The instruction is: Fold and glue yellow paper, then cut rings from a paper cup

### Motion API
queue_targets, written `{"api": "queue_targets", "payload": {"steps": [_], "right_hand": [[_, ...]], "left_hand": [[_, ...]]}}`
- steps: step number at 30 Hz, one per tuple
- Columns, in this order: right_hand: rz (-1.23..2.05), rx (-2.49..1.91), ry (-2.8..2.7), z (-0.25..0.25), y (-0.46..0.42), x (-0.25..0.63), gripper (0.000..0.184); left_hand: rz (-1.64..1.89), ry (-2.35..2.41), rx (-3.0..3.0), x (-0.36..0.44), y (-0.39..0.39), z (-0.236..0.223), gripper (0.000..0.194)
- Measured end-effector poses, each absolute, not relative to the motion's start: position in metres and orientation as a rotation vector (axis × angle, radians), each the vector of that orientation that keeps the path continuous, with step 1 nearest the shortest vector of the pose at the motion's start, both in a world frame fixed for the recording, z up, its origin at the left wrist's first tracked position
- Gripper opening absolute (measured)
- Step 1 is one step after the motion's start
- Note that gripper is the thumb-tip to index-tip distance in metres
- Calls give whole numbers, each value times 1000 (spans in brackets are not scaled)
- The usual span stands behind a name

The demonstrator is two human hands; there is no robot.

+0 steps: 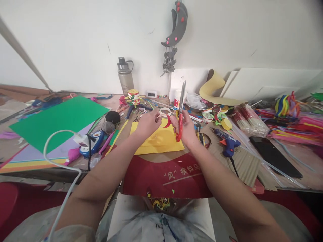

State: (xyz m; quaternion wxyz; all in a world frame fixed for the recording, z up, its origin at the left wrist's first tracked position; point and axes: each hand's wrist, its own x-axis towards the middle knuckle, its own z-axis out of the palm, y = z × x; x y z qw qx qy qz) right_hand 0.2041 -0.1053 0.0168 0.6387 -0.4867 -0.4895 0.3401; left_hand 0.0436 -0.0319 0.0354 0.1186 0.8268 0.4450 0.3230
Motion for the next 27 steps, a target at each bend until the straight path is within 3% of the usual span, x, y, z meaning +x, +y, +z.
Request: {"api": "queue_targets", "payload": {"steps": [8,15,21,27], "right_hand": [[686,-1203,-1148,5,-100,213,67],[710,-1075,-1111,14,-105,211,67],[879,-988,-979,14,-106,206,61],[1056,-919,-827,13,-100,205,62]], "left_hand": [[1179,886,2076,47,-32,30,6],[918,492,1456,44,-25,33,54],[867,351,1228,47,-26,26,65],[837,276,1446,49,-27,23,63]]}}
